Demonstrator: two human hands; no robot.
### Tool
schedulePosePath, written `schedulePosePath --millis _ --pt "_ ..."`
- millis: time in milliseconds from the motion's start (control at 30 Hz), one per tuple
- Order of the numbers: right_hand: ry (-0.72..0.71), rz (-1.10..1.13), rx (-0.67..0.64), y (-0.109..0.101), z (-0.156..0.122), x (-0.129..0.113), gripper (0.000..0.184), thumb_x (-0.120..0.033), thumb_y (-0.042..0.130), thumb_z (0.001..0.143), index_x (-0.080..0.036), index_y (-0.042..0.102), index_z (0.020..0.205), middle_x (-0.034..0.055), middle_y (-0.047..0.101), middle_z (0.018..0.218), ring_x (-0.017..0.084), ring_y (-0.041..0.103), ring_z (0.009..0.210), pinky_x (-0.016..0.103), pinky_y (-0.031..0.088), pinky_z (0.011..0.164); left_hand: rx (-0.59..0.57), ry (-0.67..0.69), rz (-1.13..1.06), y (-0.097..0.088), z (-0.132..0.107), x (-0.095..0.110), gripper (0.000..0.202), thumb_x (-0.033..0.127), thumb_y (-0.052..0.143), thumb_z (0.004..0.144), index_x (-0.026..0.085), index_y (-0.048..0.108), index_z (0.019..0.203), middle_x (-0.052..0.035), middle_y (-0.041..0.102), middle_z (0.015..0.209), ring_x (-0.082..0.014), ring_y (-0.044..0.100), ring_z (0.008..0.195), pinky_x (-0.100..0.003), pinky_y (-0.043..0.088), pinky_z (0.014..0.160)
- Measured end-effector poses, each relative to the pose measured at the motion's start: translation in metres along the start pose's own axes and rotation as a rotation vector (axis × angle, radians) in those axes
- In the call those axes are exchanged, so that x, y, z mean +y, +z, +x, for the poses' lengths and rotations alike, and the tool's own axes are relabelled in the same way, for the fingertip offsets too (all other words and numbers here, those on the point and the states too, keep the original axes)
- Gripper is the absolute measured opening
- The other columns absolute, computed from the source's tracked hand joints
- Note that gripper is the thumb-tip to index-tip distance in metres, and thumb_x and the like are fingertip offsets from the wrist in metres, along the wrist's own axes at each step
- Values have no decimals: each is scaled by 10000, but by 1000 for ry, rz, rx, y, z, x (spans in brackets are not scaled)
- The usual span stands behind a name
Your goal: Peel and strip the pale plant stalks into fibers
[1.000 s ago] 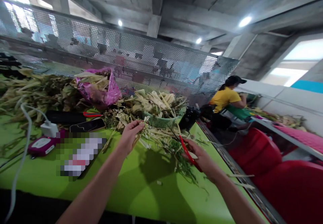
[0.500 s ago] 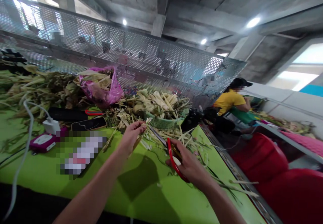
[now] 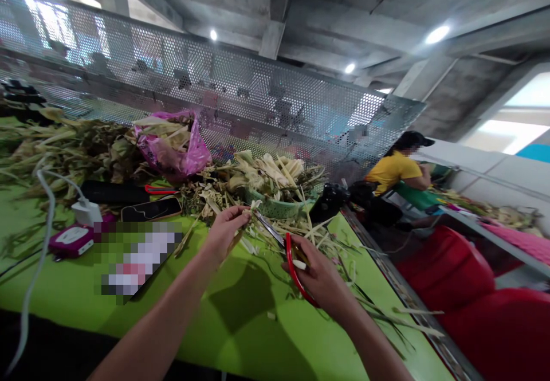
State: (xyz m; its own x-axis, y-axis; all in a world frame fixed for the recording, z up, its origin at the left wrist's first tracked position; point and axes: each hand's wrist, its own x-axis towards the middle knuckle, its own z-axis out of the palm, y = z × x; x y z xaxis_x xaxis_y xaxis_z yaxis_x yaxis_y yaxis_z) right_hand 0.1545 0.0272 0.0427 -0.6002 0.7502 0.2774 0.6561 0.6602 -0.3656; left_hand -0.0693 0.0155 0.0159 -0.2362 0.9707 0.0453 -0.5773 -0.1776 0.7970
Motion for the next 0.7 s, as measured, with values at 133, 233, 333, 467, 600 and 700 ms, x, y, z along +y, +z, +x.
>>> schedulePosePath --millis 133,233,333,467,600,700 --pt "8 -11 16 1 0 -1 391 -408 520 857 -243 477 1209 74 650 1105 230 632 978 313 515 799 14 -29 -3 0 -2 1 279 333 763 584 157 670 780 10 574 704 -73 475 630 -183 332 580" --pt "-7 -13 35 2 1 -1 409 -385 537 847 -235 475 1222 85 637 1140 234 624 1006 316 510 819 -1 -10 0 0 0 -1 271 328 751 598 151 673 788 6 573 701 -73 467 626 -184 321 573" --pt "-23 -19 59 3 3 -1 402 -353 529 848 -234 470 1228 96 615 1193 228 619 1021 311 504 831 -34 15 14 0 3 -4 273 329 746 605 138 673 786 3 566 683 -73 455 616 -190 319 576" --pt "-32 -71 85 3 5 1 412 -354 548 834 -224 475 1217 92 632 1153 228 630 987 316 500 826 -49 25 26 0 4 -5 262 315 746 608 132 672 781 2 563 671 -71 445 606 -194 313 571" --pt "-29 -107 76 5 3 6 452 -360 571 823 -230 457 1241 86 631 1155 234 629 987 326 495 836 -18 3 -10 0 1 -2 256 321 750 605 148 675 777 3 572 688 -73 458 620 -189 319 574" --pt "-37 -117 61 7 1 10 461 -368 572 828 -225 445 1248 103 621 1170 244 626 985 354 483 861 2 8 -15 -1 1 -2 271 335 744 611 154 680 802 0 583 712 -77 466 629 -190 319 569"
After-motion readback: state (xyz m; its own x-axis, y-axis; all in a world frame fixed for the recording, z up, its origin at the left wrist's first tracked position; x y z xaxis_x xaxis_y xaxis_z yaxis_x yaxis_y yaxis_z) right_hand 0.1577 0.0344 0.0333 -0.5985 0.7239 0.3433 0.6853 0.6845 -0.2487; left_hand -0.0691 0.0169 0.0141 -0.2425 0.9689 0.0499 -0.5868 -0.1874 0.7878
